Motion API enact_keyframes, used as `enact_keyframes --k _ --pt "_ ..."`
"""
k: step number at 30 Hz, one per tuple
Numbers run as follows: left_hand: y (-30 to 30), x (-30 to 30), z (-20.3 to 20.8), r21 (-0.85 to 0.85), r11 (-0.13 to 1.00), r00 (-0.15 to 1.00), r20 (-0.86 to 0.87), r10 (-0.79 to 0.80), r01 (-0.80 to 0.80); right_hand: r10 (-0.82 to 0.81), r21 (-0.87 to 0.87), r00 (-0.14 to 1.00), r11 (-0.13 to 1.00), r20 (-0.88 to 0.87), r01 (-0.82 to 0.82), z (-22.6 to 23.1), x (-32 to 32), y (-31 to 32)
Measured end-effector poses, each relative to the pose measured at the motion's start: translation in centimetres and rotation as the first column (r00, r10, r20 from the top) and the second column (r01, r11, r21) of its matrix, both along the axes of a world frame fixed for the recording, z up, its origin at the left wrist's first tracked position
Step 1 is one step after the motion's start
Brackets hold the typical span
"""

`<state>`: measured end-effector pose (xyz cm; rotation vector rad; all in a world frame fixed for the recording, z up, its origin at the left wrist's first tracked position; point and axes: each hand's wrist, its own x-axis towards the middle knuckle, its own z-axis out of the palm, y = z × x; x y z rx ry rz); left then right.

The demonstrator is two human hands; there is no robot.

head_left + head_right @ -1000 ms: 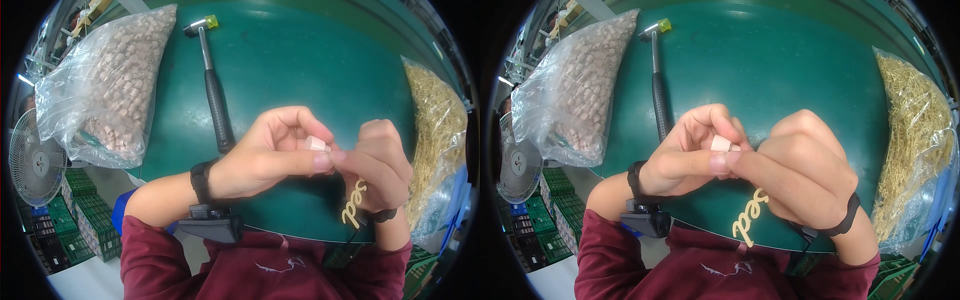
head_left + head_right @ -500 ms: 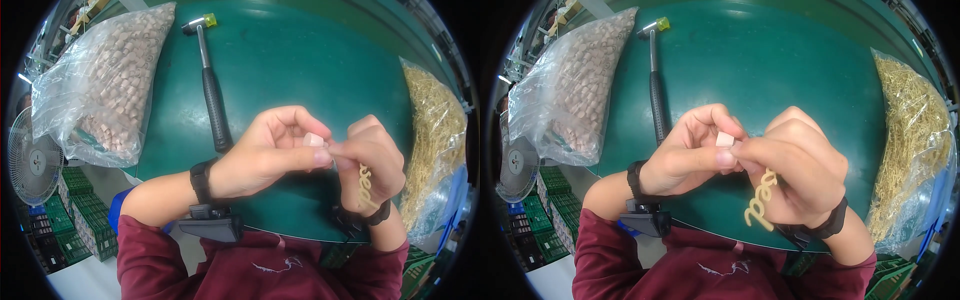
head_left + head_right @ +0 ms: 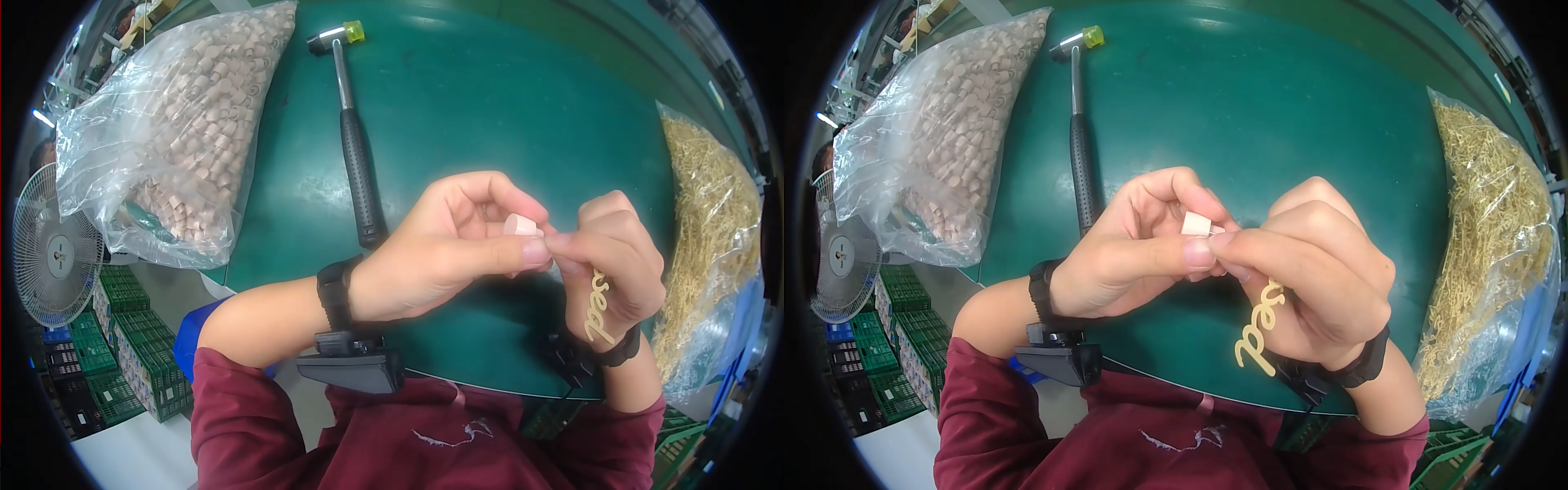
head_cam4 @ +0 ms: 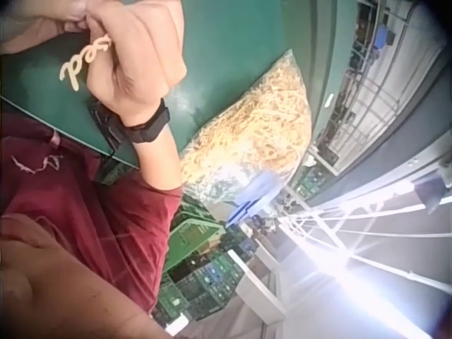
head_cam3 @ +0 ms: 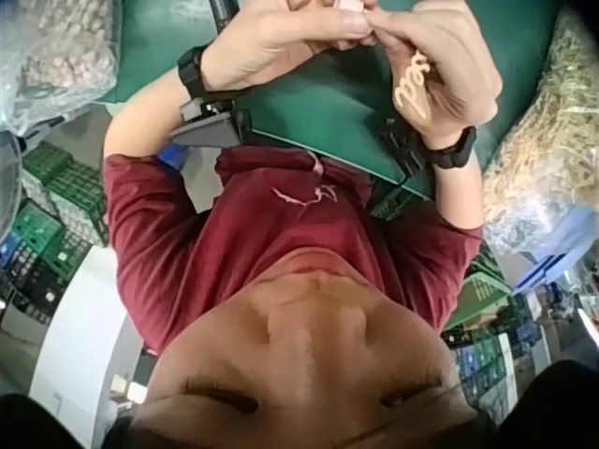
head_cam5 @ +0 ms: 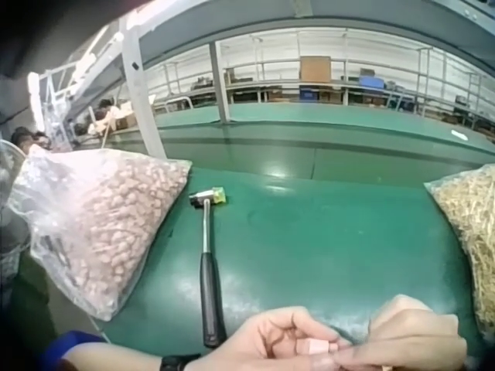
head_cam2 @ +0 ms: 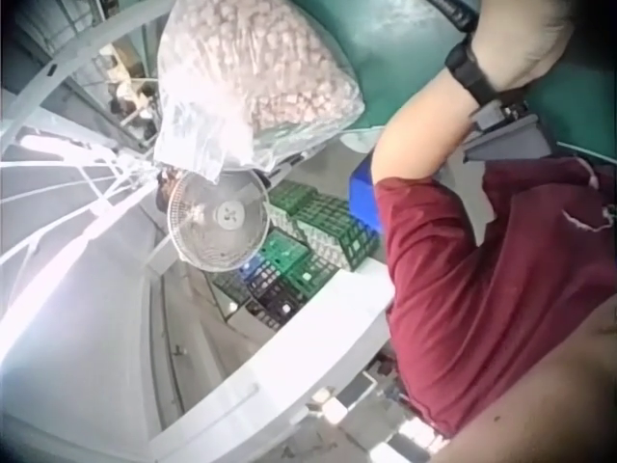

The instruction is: The person picks up a gold-colored sign and a pink peg, then presses the sign into the front of a pink box and inserts the peg into the side. The person then places the completed box into a green crate and repeats the process.

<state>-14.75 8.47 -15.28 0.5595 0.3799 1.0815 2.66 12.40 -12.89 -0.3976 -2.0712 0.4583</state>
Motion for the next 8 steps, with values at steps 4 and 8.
enact_keyframes --k 4,8 --pt "0.0 -0.02 -0.36 -0.001 1.0 1.0 -0.004 0.005 -0.005 -0.005 -0.027 1.0 1.0 -0.023 0.004 -0.58 -0.13 0.04" --pt "-0.07 -0.14 -0.27 0.036 0.999 0.998 -0.055 0.035 -0.033 -0.008 -0.061 0.999 0.998 -0.032 0.006 -0.6 -0.35 0.0"
